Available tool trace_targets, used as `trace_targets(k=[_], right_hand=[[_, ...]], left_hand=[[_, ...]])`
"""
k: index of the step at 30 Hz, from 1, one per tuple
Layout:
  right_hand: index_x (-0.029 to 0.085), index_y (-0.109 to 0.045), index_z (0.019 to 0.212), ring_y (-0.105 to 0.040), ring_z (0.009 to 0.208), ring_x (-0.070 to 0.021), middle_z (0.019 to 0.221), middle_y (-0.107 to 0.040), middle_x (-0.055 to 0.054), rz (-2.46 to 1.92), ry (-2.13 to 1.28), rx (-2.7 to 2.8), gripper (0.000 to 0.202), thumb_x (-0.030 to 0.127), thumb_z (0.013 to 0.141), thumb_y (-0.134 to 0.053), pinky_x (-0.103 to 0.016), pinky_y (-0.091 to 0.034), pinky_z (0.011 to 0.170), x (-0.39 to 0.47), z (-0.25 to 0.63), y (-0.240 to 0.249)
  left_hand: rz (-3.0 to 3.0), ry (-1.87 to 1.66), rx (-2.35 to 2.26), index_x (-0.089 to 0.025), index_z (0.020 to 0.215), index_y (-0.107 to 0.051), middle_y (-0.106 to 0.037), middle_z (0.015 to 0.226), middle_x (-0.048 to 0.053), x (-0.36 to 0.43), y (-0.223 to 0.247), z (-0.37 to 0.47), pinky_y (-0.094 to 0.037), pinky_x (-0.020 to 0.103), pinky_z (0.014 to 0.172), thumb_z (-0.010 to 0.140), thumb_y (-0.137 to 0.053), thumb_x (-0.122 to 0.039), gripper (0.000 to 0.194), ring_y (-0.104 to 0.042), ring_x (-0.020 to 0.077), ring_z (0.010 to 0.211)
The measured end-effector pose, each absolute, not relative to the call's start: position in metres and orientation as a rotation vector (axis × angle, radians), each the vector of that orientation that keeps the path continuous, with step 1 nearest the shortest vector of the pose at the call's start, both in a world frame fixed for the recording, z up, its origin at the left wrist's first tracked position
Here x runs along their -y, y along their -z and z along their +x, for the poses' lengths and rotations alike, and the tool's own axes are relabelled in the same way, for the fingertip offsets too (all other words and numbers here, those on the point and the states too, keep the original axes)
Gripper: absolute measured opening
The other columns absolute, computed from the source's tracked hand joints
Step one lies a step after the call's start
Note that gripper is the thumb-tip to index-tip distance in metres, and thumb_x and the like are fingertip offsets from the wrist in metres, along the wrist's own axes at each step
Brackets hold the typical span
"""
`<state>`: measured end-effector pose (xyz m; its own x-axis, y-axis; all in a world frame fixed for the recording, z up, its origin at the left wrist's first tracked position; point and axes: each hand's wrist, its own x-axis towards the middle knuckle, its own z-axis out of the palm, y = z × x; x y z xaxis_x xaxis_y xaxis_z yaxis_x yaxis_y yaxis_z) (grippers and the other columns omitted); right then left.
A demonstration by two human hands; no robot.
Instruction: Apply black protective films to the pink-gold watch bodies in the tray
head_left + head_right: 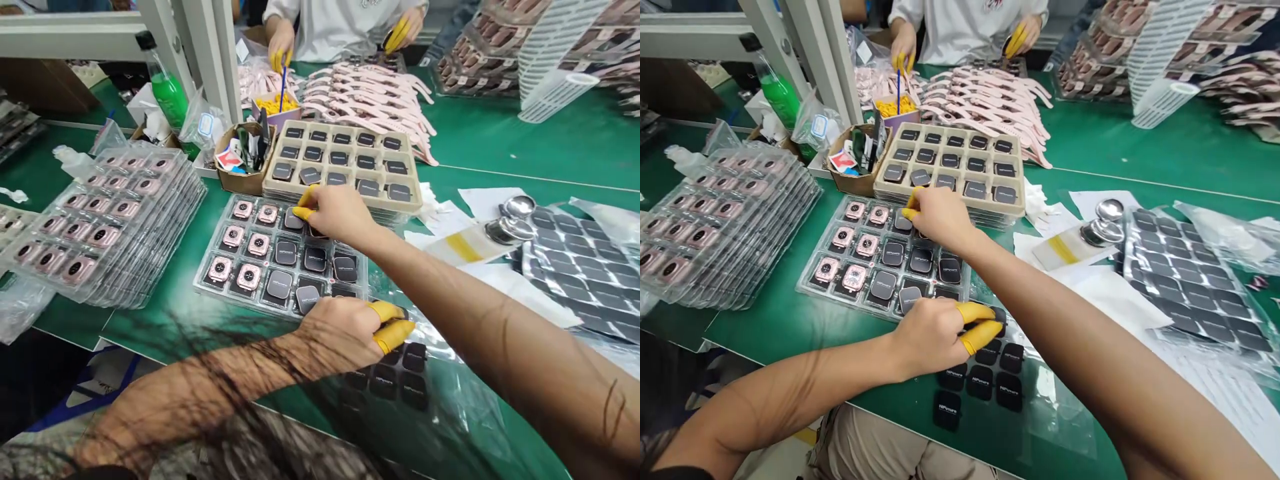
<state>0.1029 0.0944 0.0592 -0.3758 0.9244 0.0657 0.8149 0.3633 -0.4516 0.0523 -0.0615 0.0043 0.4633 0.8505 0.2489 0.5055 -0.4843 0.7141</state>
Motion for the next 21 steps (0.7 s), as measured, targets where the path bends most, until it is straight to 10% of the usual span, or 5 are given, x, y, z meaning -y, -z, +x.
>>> trace_targets(k=[9,21], right_hand=[[0.007,-0.074,0.11,-0.07,0.096,-0.0285,0.102,-0.076,-0.018,-1.358,-0.27,2.794,0.035,0.035,0.098,-0.059,-0.039,-0.053,0.082,-0.097,0.044,-0.065],[0.004,-0.061,0.121,-0.07,0.103,-0.0274,0.119,-0.072,-0.024,-1.259,-0.206,2.81,0.031,0.013,0.102,-0.038,-0.039,-0.052,0.087,-0.108,0.048,-0.069]], left_hand=[[2.241,-0.695,-1.137,-0.016,0.1,-0.077,-0.08,0.08,0.012,0.058,-0.01,0.05,-0.056,0.039,0.057,0.095,-0.06,-0.038,0.028,-0.078,0.0311,0.073],[2.21,-0.685,-1.183,-0.018,0.102,-0.078,-0.081,0.082,0.01,0.059,-0.015,0.045,-0.058,0.036,0.062,0.098,-0.057,-0.044,0.033,-0.078,0.028,0.075]])
